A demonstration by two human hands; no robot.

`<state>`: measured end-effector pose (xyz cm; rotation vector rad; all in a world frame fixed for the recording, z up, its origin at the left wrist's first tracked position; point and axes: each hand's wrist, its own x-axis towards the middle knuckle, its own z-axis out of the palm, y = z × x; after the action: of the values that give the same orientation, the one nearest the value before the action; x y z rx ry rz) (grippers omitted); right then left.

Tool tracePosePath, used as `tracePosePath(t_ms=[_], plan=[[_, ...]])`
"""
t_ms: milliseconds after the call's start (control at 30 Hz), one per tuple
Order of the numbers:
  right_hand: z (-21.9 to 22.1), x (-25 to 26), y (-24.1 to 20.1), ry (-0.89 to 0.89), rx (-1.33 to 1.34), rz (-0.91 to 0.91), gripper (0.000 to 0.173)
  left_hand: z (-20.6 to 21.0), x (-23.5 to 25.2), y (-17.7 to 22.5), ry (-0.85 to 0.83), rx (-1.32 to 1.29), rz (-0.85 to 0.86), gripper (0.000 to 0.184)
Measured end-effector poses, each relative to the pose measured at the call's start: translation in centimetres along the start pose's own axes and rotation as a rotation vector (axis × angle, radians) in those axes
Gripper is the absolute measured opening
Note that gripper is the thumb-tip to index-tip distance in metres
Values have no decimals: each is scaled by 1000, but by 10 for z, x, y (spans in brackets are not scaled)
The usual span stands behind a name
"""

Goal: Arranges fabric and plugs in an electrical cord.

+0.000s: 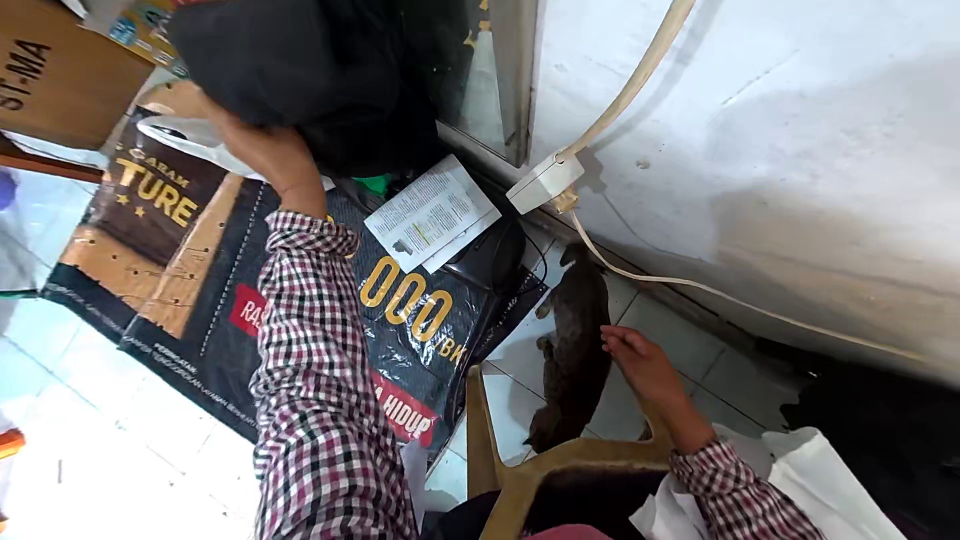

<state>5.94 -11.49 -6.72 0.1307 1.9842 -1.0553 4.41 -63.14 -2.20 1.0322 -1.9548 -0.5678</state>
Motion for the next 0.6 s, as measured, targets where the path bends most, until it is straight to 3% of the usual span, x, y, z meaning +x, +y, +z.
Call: tracePosePath(t_ms=[33,200,267,333,467,600], plan=[[1,0,1,-20,-30,11,33,13,-8,-5,-80,23,-25,58],[2,3,6,-73,-128,7,34,58,-62,-37,-810,298,-114,68],[-1,3,6,-68,-129,-4,34,70,-84,-40,-1007,393,-214,71],[-2,4,6,-65,-128,-5,34,77,-105,-35,-1128,496,-284,71],[-4,4,6,-60,-169,-30,33,71,-143,5,-1205,780,-319,44],[-3,7,7,-86,-200,-33,34,87,-188,-4,-1327,536,-310,50]])
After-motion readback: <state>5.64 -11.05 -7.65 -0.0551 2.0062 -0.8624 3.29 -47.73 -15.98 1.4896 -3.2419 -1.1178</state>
